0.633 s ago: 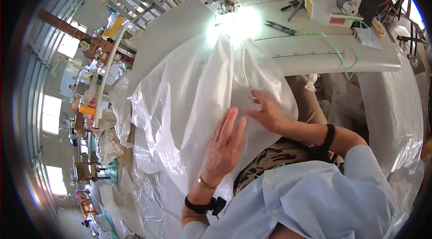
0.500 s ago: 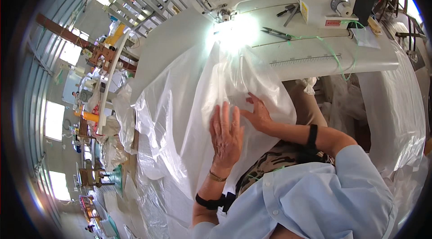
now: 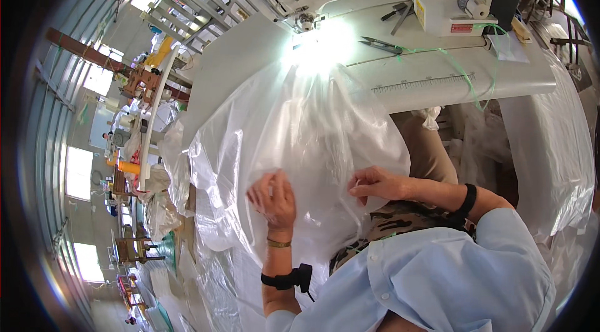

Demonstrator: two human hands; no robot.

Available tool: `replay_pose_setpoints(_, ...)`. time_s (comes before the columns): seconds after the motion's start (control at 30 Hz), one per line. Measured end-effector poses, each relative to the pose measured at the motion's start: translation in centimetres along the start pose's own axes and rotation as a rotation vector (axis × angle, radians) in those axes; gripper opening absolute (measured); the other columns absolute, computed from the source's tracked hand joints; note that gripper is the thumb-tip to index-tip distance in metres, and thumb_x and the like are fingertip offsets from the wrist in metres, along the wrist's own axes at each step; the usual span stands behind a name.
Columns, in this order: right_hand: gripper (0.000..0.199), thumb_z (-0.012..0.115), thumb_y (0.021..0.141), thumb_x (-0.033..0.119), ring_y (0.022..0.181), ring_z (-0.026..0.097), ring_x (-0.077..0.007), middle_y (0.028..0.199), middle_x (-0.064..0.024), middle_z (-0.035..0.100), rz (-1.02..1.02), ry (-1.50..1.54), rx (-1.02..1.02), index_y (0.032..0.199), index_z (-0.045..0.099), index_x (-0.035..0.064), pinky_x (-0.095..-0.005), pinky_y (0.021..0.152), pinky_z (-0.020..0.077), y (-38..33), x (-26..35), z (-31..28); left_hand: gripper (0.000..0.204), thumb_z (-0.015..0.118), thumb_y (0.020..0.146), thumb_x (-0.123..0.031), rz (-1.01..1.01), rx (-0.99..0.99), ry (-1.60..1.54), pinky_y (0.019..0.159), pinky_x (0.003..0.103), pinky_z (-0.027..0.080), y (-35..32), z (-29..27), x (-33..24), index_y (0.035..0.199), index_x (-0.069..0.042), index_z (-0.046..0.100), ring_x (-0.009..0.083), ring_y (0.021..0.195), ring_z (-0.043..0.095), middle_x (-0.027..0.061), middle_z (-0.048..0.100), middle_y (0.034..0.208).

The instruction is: Sewing large sheets of white plastic or synthetic fabric using an industrial sewing machine.

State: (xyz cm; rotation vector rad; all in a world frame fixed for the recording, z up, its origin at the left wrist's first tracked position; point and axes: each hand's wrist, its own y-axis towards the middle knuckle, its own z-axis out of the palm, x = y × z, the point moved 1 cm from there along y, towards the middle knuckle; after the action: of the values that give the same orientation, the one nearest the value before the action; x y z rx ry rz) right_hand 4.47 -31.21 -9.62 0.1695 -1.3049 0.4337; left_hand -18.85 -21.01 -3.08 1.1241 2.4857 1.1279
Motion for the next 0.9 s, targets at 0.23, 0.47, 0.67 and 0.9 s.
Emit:
replay_pose_setpoints(0.23,0.030,0.058,0.097,0.029,0.065,0.063,-0.0103,0.069,-0.0046,0.066,0.014,0.000,-0.044,0.095,0.063,-0.0004,-0.0263,0.069,0.0485,-0.7,0.7,-0.1,0.018,0.070,0.087,-0.009,0.065,0.015,-0.050,0.056,0.032,0.046,-1.8,2.5,-2.1,0.102,-0.002,0.067,0.0205,0.057,0.058,0.0049,0.061,0.069)
replay_pose_setpoints(0.47,0.028,0.057,0.098,0.026,0.072,0.063,-0.0099,0.072,-0.0043,0.065,-0.014,-0.047,-0.067,0.093,0.063,-0.0002,-0.0266,0.069,0.0480,-0.6,0.1,0.0,0.020,0.068,0.089,-0.015,-0.313,0.051,-0.120,0.069,0.037,0.051,-1.0,3.9,-0.7,0.102,0.000,0.064,0.0299,0.088,0.062,0.0136,0.061,0.099)
replay_pose_setpoints(0.67,0.027,0.058,0.098,0.027,0.079,0.062,-0.0116,0.086,-0.0053,0.065,-0.034,0.151,-0.088,0.097,0.062,0.0005,-0.0262,0.079,0.0504,-0.3,-0.6,-0.2,0.015,0.068,0.086,-0.014,-0.398,0.104,-0.211,0.082,0.042,0.048,-1.1,5.2,1.4,0.096,-0.003,0.064,0.0316,0.094,0.060,0.0112,0.062,0.100)
replay_pose_setpoints(0.9,0.036,0.065,0.093,0.035,0.091,0.058,-0.0109,0.099,-0.0041,0.060,-0.107,0.078,-0.279,0.105,0.058,0.0009,-0.0261,0.082,0.0487,0.8,-0.6,0.7,0.013,0.067,0.089,-0.011,-0.676,0.201,-0.598,0.054,0.024,0.035,0.2,2.2,6.7,0.089,0.001,0.062,0.0070,0.060,0.043,-0.0014,0.049,0.064)
